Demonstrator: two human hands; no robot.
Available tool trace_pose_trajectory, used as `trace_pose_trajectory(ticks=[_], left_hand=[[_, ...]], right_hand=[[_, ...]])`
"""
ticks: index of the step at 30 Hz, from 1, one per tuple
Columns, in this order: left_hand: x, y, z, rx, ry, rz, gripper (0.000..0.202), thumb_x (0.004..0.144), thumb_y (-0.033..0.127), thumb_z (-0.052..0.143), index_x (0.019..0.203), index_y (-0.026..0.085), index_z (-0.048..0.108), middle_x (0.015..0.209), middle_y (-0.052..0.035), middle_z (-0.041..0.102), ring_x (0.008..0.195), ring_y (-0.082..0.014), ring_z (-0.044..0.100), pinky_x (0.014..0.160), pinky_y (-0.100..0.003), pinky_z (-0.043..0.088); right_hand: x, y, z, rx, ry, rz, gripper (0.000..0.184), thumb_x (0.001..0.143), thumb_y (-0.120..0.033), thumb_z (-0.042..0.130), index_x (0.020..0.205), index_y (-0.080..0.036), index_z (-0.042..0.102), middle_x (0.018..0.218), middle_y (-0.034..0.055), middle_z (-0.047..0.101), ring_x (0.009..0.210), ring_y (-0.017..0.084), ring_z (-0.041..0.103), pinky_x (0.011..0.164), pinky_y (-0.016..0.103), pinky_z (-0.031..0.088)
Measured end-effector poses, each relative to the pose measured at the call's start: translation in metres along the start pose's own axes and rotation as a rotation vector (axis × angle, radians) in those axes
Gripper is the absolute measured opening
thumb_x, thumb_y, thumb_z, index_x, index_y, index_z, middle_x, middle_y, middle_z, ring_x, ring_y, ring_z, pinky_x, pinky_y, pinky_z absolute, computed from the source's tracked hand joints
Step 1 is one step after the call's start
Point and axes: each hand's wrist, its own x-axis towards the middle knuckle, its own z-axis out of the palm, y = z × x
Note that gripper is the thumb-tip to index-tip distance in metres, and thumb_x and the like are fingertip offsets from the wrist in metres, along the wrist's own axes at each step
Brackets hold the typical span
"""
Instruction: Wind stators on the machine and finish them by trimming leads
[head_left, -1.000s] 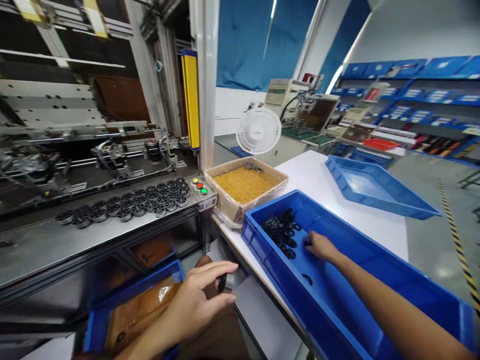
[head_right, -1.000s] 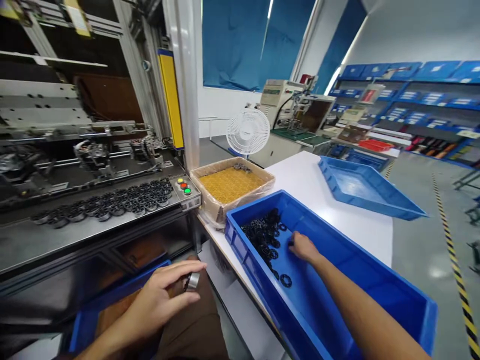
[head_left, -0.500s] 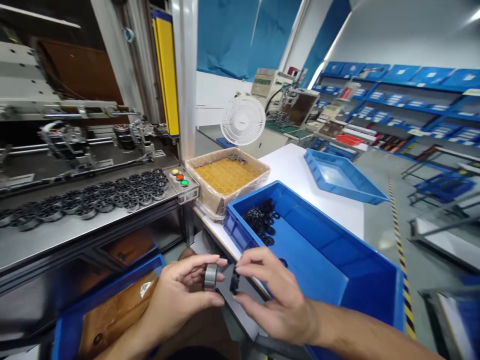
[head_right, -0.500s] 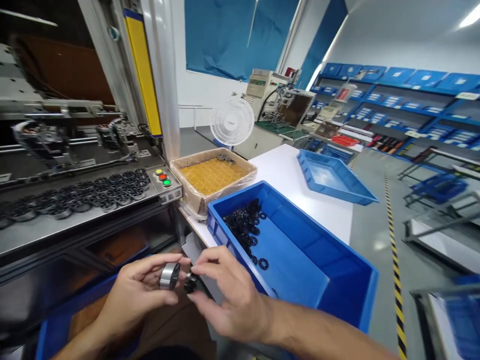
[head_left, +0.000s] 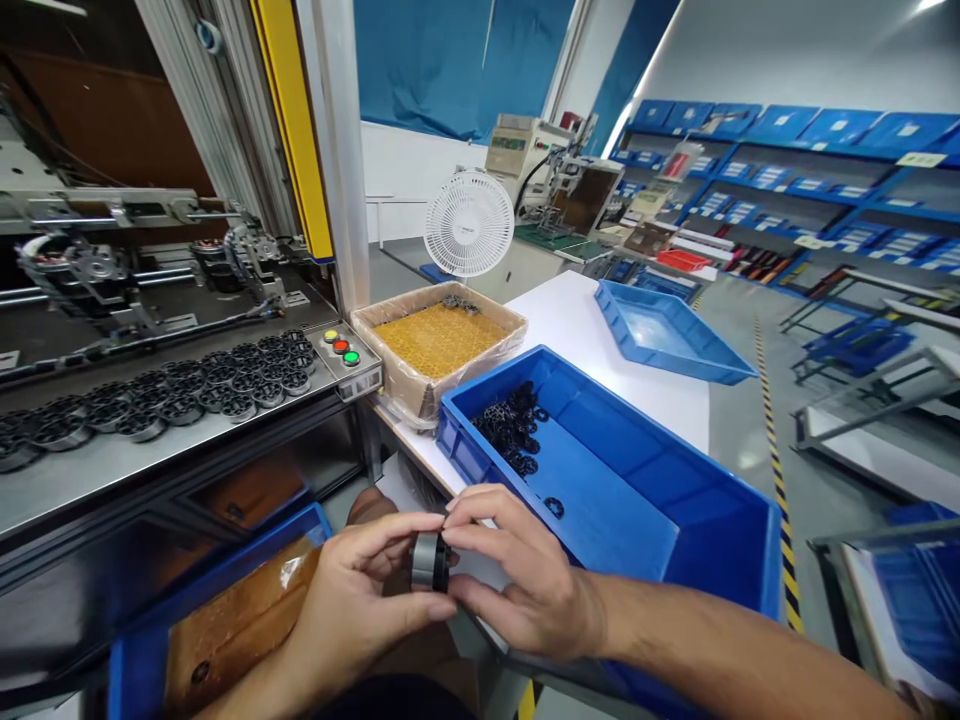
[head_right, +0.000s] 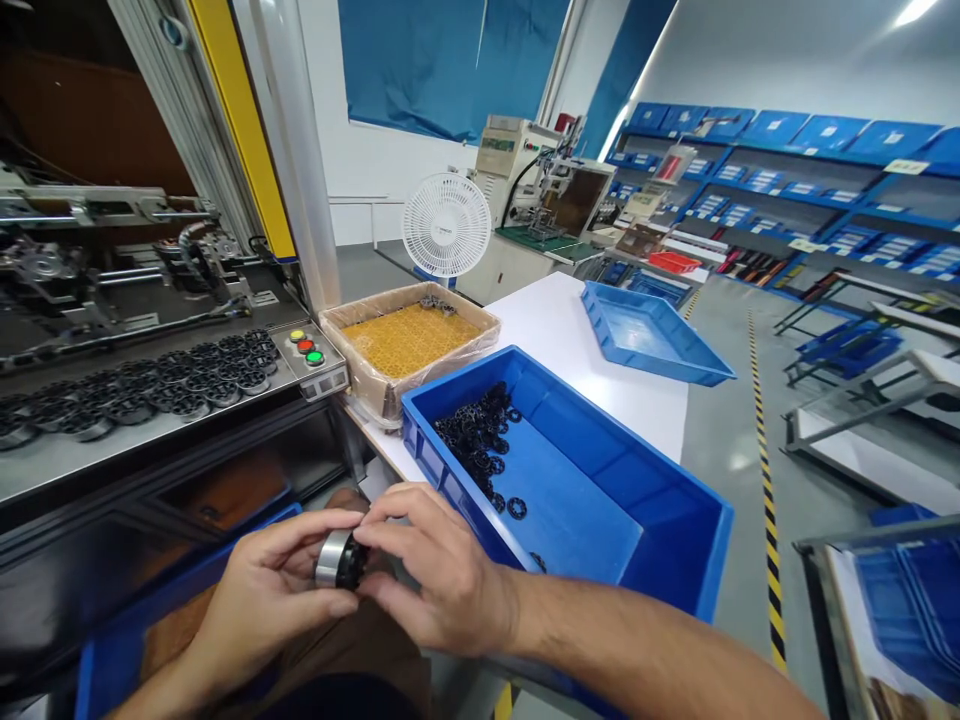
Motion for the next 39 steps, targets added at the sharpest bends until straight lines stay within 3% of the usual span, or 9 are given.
trace_pose_trajectory(ticks=[6,19,29,34,39], left_hand=[[-0.0019,0.0058,-0.0003,0.007,-0.005,-0.005,0.054,0.054,-0.003,0.085,0.099,0.025,0.077,0.089,-0.0001,0.081,0.080,-0.0180,0.077,0.072,-0.016,0.059],[-0.0074,0.0023,-0.0025,0.057,0.007,-0.021,0.049,0.056,0.006,0.087,0.101,0.024,0.077,0.093,-0.0020,0.081,0.086,-0.0227,0.076,0.076,-0.024,0.062],[-0.0081,-0.0017,-0.0021,0.012,0.004,-0.031,0.049,0.057,0.005,0.086,0.101,0.025,0.077,0.095,-0.0023,0.080,0.089,-0.0224,0.076,0.077,-0.022,0.061],[-0.0071,0.0015,-0.0009,0.018,0.035,-0.049,0.048,0.052,0.006,0.088,0.097,0.020,0.078,0.092,-0.0061,0.080,0.086,-0.0261,0.076,0.076,-0.027,0.062],[-0.0079,0.0022,-0.0019,-0.054,-0.037,-0.101,0.050,0.056,0.004,0.086,0.100,0.026,0.077,0.092,-0.0020,0.081,0.081,-0.0223,0.077,0.073,-0.025,0.062]], right_hand=[[0.0042,-0.0003,-0.0033,-0.071,-0.010,-0.071,0.042,0.085,-0.019,0.068,0.123,-0.012,0.052,0.103,0.0132,0.062,0.096,0.023,0.061,0.082,0.043,0.058],[0.0024,0.0002,-0.0053,-0.127,-0.036,-0.149,0.038,0.086,-0.014,0.064,0.123,-0.013,0.054,0.104,0.0137,0.063,0.098,0.022,0.062,0.082,0.042,0.059],[0.0020,0.0019,-0.0080,-0.212,-0.057,-0.217,0.036,0.087,-0.020,0.064,0.120,-0.010,0.056,0.102,0.0156,0.065,0.097,0.023,0.063,0.079,0.040,0.059],[-0.0002,0.0066,-0.0077,-0.234,-0.072,-0.317,0.029,0.088,-0.010,0.053,0.117,-0.009,0.059,0.103,0.0155,0.064,0.099,0.024,0.063,0.075,0.039,0.059],[0.0019,0.0056,-0.0071,-0.242,-0.066,-0.325,0.028,0.090,-0.016,0.056,0.117,-0.005,0.058,0.099,0.0151,0.066,0.096,0.023,0.063,0.073,0.038,0.059]])
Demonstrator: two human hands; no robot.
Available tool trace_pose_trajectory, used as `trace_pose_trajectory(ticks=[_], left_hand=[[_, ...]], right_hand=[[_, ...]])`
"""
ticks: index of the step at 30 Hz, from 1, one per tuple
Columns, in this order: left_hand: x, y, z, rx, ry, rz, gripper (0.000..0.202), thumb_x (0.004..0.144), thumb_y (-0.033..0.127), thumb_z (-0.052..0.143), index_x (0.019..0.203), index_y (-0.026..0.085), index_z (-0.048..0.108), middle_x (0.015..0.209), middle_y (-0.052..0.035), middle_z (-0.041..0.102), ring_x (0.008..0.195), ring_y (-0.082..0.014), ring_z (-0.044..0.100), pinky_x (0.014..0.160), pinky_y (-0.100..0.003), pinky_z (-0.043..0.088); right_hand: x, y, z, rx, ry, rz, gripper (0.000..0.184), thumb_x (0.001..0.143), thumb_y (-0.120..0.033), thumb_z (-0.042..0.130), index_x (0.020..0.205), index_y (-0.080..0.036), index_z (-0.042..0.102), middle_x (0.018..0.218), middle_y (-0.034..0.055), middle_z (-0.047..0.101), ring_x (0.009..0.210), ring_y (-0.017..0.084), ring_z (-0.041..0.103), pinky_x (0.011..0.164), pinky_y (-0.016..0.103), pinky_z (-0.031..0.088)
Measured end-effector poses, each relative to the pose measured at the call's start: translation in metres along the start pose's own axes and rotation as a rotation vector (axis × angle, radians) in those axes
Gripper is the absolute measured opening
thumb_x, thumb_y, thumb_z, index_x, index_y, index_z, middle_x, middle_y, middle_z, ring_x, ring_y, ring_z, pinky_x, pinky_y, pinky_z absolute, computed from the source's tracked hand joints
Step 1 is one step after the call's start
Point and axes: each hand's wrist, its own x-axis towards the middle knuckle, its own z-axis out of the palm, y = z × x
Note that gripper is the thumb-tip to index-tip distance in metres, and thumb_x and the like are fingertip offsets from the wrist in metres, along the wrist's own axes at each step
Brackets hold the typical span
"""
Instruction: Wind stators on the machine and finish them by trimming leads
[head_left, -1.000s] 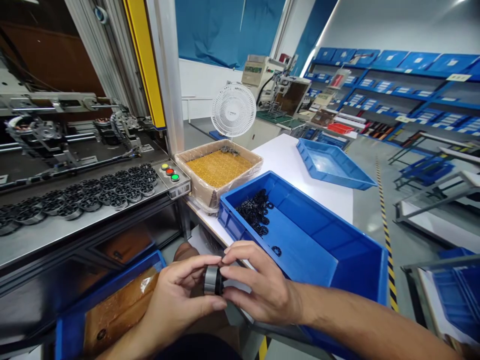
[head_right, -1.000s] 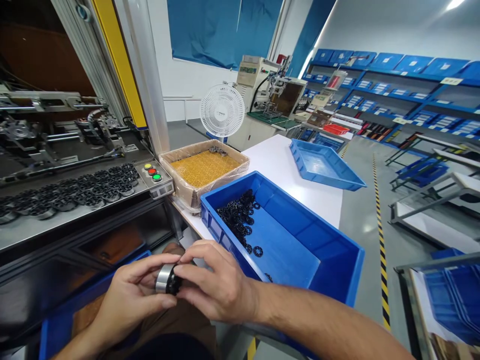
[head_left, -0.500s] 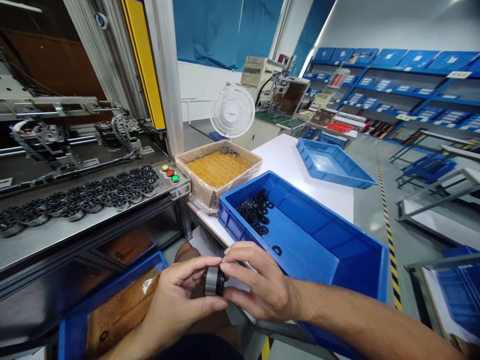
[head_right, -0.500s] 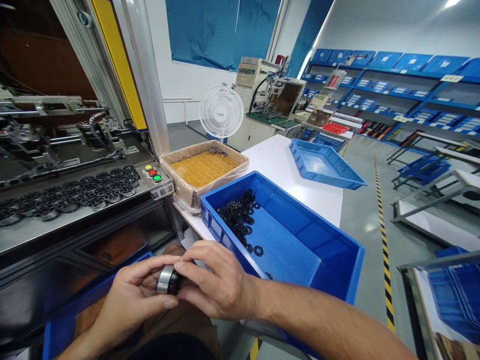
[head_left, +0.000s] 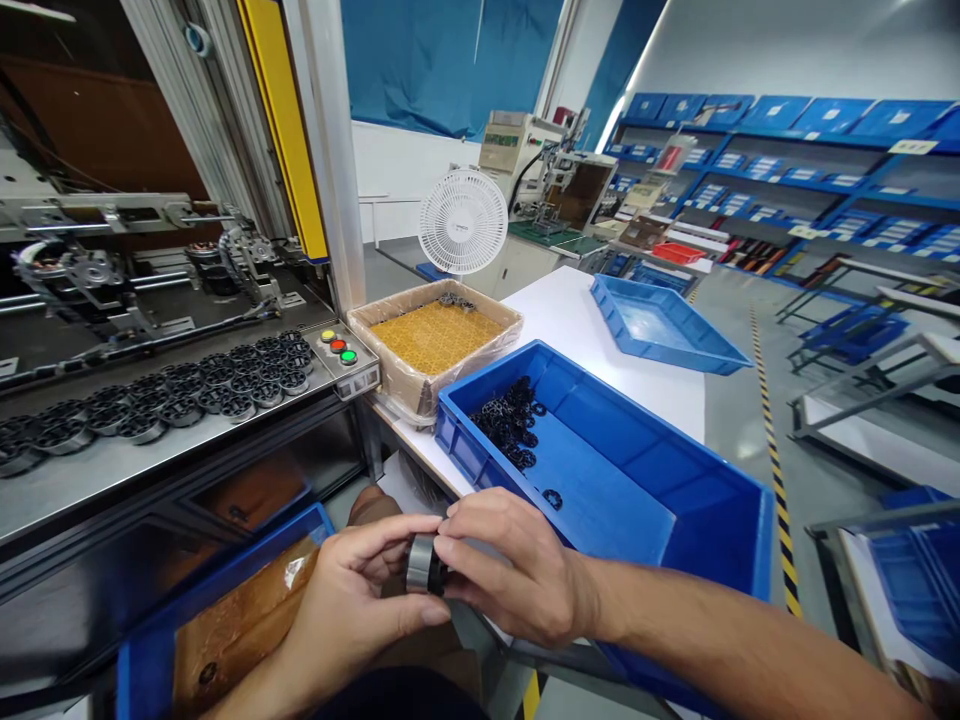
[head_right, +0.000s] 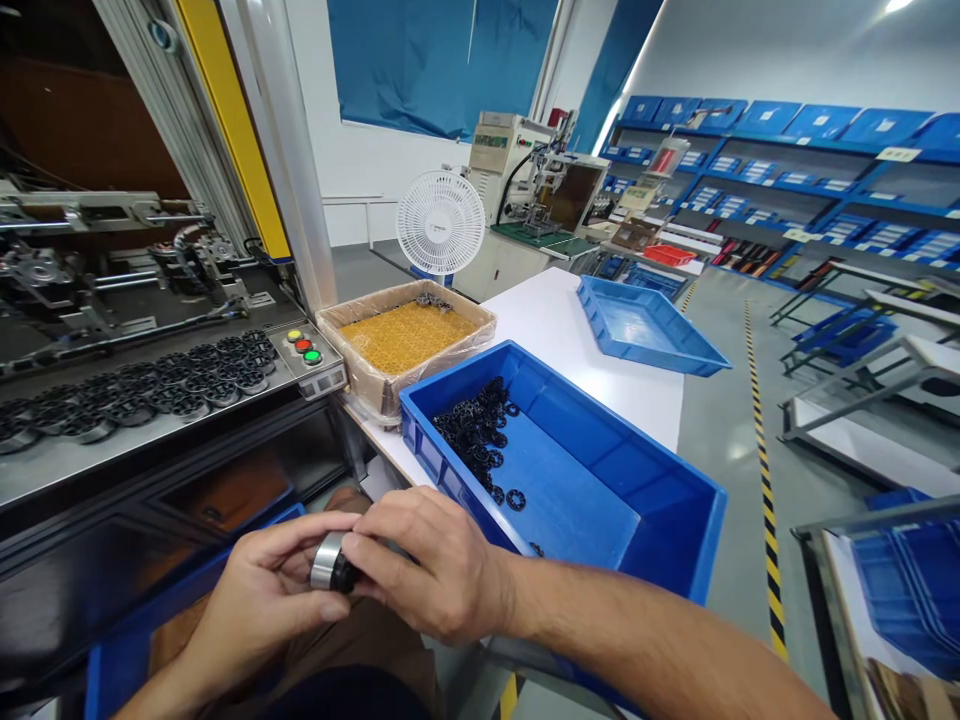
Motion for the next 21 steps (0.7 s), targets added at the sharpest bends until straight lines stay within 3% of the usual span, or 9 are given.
trace_pose_trajectory(ticks=[6,12,21], left_hand=[[0.0019,-0.0012,-0.0004,0.033,0.003,0.045,0.052,0.056,0.000,0.085,0.101,0.027,0.077,0.091,0.0002,0.081,0.085,-0.0187,0.076,0.076,-0.017,0.059],[0.0002,-0.0012,-0.0008,0.040,0.003,0.045,0.051,0.055,0.001,0.086,0.100,0.026,0.078,0.089,-0.0002,0.081,0.081,-0.0198,0.077,0.073,-0.019,0.060],[-0.0047,-0.0059,-0.0039,0.040,-0.048,0.004,0.056,0.055,0.003,0.087,0.103,0.029,0.077,0.093,0.0014,0.080,0.085,-0.0183,0.076,0.076,-0.017,0.058]], right_hand=[[0.0030,-0.0019,-0.0016,-0.004,-0.001,0.043,0.033,0.090,-0.023,0.062,0.116,-0.003,0.056,0.095,0.0162,0.067,0.091,0.025,0.065,0.071,0.040,0.059],[0.0028,-0.0017,-0.0026,-0.010,-0.002,0.042,0.028,0.091,-0.023,0.060,0.113,-0.006,0.058,0.093,0.0136,0.068,0.090,0.023,0.065,0.070,0.037,0.059],[0.0015,-0.0027,-0.0039,-0.040,-0.044,-0.016,0.031,0.093,-0.026,0.059,0.108,0.000,0.062,0.091,0.0158,0.068,0.089,0.025,0.064,0.069,0.038,0.057]])
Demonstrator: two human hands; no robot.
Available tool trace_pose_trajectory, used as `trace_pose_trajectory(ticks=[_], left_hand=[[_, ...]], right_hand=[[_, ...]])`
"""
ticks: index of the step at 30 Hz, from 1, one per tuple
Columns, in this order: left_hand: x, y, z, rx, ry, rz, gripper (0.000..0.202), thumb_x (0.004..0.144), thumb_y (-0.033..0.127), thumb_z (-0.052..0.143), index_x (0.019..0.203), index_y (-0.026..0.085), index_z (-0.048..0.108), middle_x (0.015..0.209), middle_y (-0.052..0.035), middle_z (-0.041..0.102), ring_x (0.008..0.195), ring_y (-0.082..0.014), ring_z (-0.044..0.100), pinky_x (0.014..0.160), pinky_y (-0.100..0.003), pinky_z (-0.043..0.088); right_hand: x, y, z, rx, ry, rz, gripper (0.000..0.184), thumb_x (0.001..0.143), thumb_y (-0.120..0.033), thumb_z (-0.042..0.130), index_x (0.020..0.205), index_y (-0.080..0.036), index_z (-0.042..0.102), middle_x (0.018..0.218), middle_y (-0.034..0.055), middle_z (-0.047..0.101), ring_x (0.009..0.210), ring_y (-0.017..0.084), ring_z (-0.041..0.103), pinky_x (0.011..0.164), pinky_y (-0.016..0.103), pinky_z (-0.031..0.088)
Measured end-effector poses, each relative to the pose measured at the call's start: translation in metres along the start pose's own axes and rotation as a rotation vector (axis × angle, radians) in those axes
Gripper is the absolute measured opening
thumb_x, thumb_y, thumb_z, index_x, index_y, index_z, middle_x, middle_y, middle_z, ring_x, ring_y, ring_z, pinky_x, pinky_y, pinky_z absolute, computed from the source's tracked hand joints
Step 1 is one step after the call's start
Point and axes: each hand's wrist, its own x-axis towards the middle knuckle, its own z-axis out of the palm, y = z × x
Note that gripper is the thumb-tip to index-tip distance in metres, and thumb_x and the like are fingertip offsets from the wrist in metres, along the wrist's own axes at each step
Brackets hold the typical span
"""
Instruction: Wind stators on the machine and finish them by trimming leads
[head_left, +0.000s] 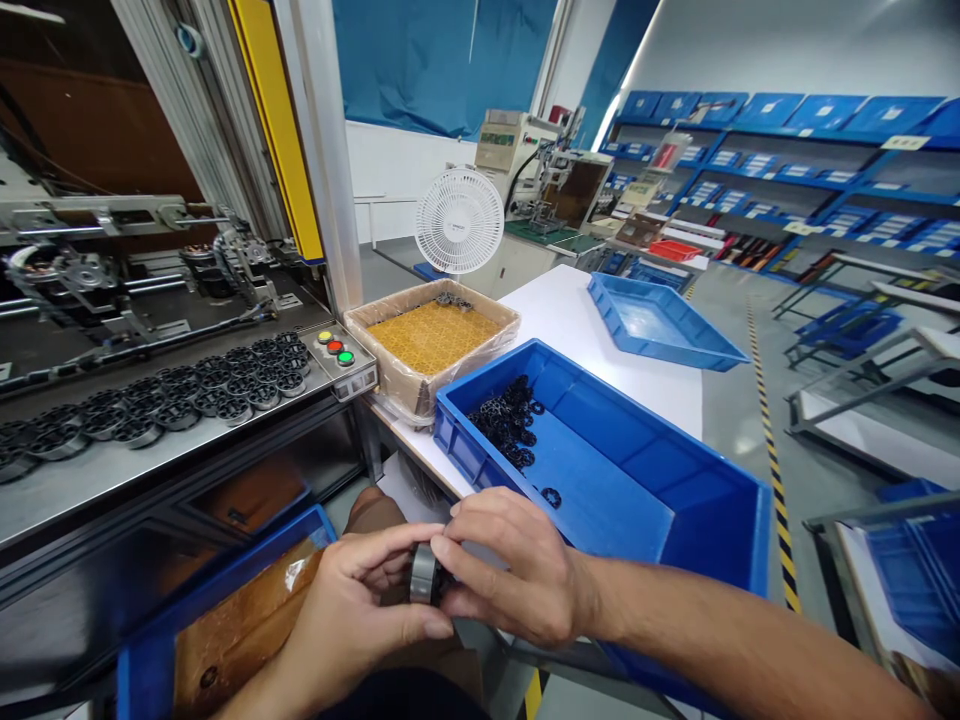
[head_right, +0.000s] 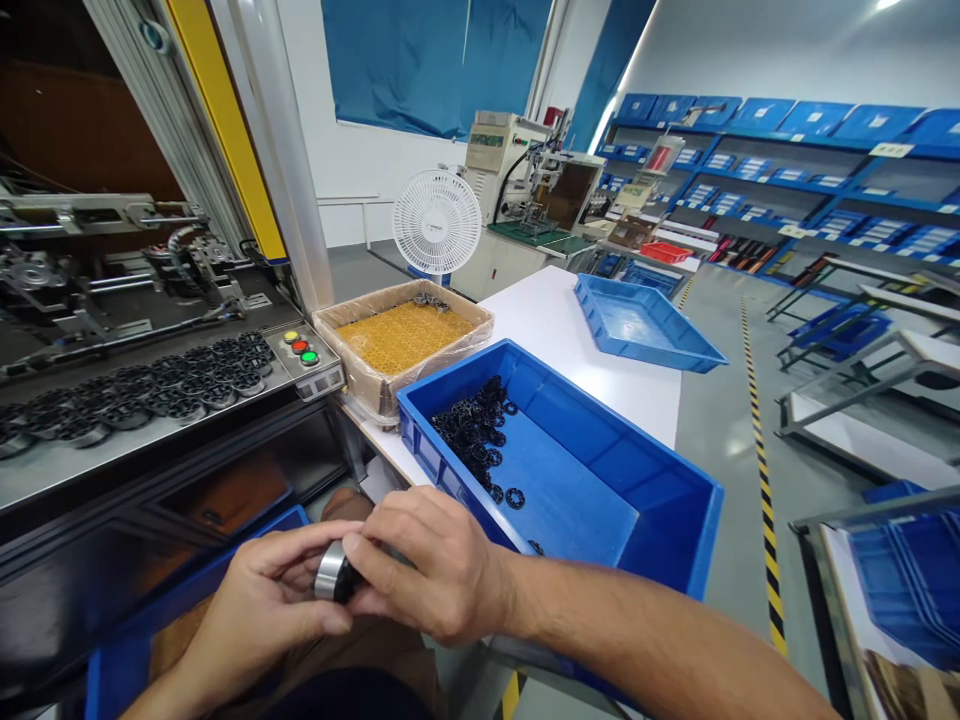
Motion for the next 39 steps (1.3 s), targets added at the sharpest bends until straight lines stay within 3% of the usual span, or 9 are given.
trace_pose_trajectory(ticks=[5,11,15,18,20,23,32,36,39], left_hand=[[0.000,-0.009,0.001,0.049,0.000,-0.018,0.055,0.057,0.009,0.088,0.107,0.027,0.076,0.091,0.0006,0.081,0.084,-0.0205,0.076,0.076,-0.022,0.060],[-0.015,0.002,-0.018,0.527,0.079,0.142,0.043,0.090,0.028,0.060,0.133,0.025,0.060,0.136,-0.0090,0.063,0.125,-0.0239,0.059,0.104,-0.033,0.048],[-0.031,0.033,-0.100,1.300,0.527,0.264,0.034,0.090,0.038,0.059,0.120,0.025,0.068,0.122,-0.0062,0.071,0.112,-0.0209,0.067,0.097,-0.032,0.053],[-0.044,0.061,-0.177,1.471,0.875,0.251,0.039,0.086,0.046,0.062,0.107,0.015,0.073,0.111,-0.0143,0.075,0.103,-0.0290,0.070,0.098,-0.047,0.052],[-0.045,0.073,-0.217,1.552,0.959,0.220,0.038,0.086,0.047,0.062,0.099,0.014,0.073,0.105,-0.0147,0.076,0.098,-0.0292,0.071,0.093,-0.050,0.054],[-0.036,0.080,-0.250,1.650,0.953,0.189,0.030,0.089,0.040,0.062,0.103,0.014,0.068,0.108,-0.0094,0.072,0.099,-0.0232,0.069,0.091,-0.047,0.054],[-0.028,0.077,-0.249,1.767,0.930,0.185,0.033,0.091,0.034,0.059,0.120,0.020,0.062,0.136,-0.0117,0.058,0.124,-0.0293,0.053,0.102,-0.055,0.043],[-0.069,0.070,-0.231,1.695,1.085,0.261,0.047,0.093,0.041,0.051,0.135,0.020,0.052,0.147,-0.0152,0.049,0.136,-0.0341,0.040,0.110,-0.058,0.034],[-0.122,0.045,-0.221,1.580,1.233,0.313,0.053,0.093,0.049,0.045,0.134,0.016,0.051,0.138,-0.0173,0.056,0.132,-0.0320,0.046,0.113,-0.055,0.033]], right_hand=[[0.000,0.000,0.002,-0.053,-0.019,-0.039,0.030,0.093,-0.023,0.056,0.107,0.004,0.062,0.088,0.0160,0.068,0.084,0.024,0.063,0.065,0.037,0.055],[-0.002,-0.004,0.002,-0.108,-0.083,0.087,0.033,0.092,-0.030,0.061,0.111,-0.003,0.062,0.093,0.0160,0.068,0.091,0.024,0.064,0.076,0.038,0.057],[-0.010,0.009,-0.001,-0.198,-0.109,0.113,0.025,0.094,-0.025,0.057,0.110,-0.007,0.066,0.098,0.0155,0.070,0.096,0.022,0.065,0.084,0.034,0.055],[-0.005,0.027,0.001,-0.202,-0.084,0.024,0.022,0.095,-0.023,0.055,0.106,-0.010,0.068,0.095,0.0136,0.071,0.091,0.020,0.067,0.082,0.031,0.055],[0.004,0.038,0.004,-0.186,-0.068,-0.018,0.021,0.096,-0.023,0.053,0.103,-0.011,0.069,0.093,0.0127,0.073,0.088,0.019,0.068,0.081,0.030,0.055],[0.017,0.051,0.010,-0.185,-0.025,-0.074,0.023,0.097,-0.024,0.051,0.103,-0.012,0.069,0.092,0.0119,0.074,0.088,0.019,0.070,0.081,0.030,0.055],[0.028,0.078,0.020,-0.200,0.013,-0.164,0.022,0.098,-0.022,0.050,0.103,-0.011,0.069,0.093,0.0108,0.075,0.088,0.017,0.071,0.082,0.027,0.055],[0.037,0.074,0.023,-0.226,0.008,-0.171,0.024,0.097,-0.024,0.051,0.105,-0.009,0.069,0.097,0.0125,0.074,0.089,0.019,0.071,0.081,0.030,0.056],[0.047,0.060,0.028,-0.247,0.001,-0.178,0.026,0.098,-0.026,0.050,0.105,-0.011,0.070,0.097,0.0127,0.075,0.090,0.020,0.072,0.079,0.030,0.058]])
